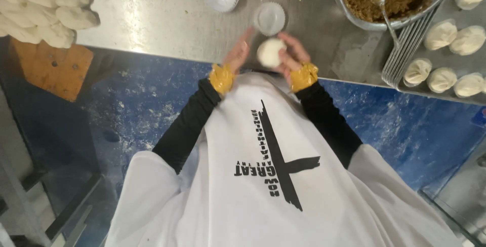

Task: Stuffing dough with meat filling and shaping them into buns.

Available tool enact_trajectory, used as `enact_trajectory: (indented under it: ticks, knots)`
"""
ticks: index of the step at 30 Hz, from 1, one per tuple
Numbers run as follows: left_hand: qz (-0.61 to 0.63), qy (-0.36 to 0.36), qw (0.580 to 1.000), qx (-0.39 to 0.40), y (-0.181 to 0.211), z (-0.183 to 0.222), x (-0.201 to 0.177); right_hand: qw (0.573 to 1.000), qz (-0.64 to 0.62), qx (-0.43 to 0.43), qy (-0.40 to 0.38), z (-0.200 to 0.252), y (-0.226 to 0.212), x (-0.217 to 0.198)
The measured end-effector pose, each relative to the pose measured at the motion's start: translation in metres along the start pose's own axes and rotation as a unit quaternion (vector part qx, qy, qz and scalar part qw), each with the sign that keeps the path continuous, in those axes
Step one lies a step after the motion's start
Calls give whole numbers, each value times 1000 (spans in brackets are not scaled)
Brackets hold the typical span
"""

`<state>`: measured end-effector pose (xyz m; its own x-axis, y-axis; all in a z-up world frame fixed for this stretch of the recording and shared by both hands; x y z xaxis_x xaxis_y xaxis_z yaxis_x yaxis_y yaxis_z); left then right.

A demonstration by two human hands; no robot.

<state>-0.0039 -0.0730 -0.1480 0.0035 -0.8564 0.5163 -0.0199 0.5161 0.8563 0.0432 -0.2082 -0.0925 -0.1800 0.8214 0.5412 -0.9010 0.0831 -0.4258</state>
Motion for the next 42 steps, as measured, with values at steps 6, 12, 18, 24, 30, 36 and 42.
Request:
enact_trajectory:
  ticks: [6, 12, 18, 24, 30, 36, 42]
  knots:
    - [-63, 113, 984, -123, 102, 6, -8, 803, 420, -397, 146, 18, -84, 44]
    - [-80, 132, 983, -99, 104, 8, -21, 609, 639, -421, 210, -20, -79, 46]
    - [-67, 192, 975, -88, 86, -9, -28, 887, 247, -373, 115, 11, -89, 37]
    - [120, 147, 981, 50, 64, -74, 24, 909, 197, -362, 64, 41, -84, 78]
    - [341, 49, 938, 36, 96, -91, 89, 823, 352, -434, 105, 103, -115, 97]
    - [284, -19, 958, 22, 81, -98, 140, 810, 362, -417, 197, 129, -124, 49]
    - [210, -86, 973, -36, 46, -113, 203, 770, 376, -463, 225, 179, -140, -7]
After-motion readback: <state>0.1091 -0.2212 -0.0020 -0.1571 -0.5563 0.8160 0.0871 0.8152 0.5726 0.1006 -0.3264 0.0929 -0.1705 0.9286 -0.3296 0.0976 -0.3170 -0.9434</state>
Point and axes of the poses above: each hand's wrist, its own z-axis away from the middle knuckle, its own x-axis out of the palm, y = z × x, the point moved 10 cm from there along -z, towards the middle knuckle, and after that the axes turned 12 degrees about x, right-handed, at the moved point
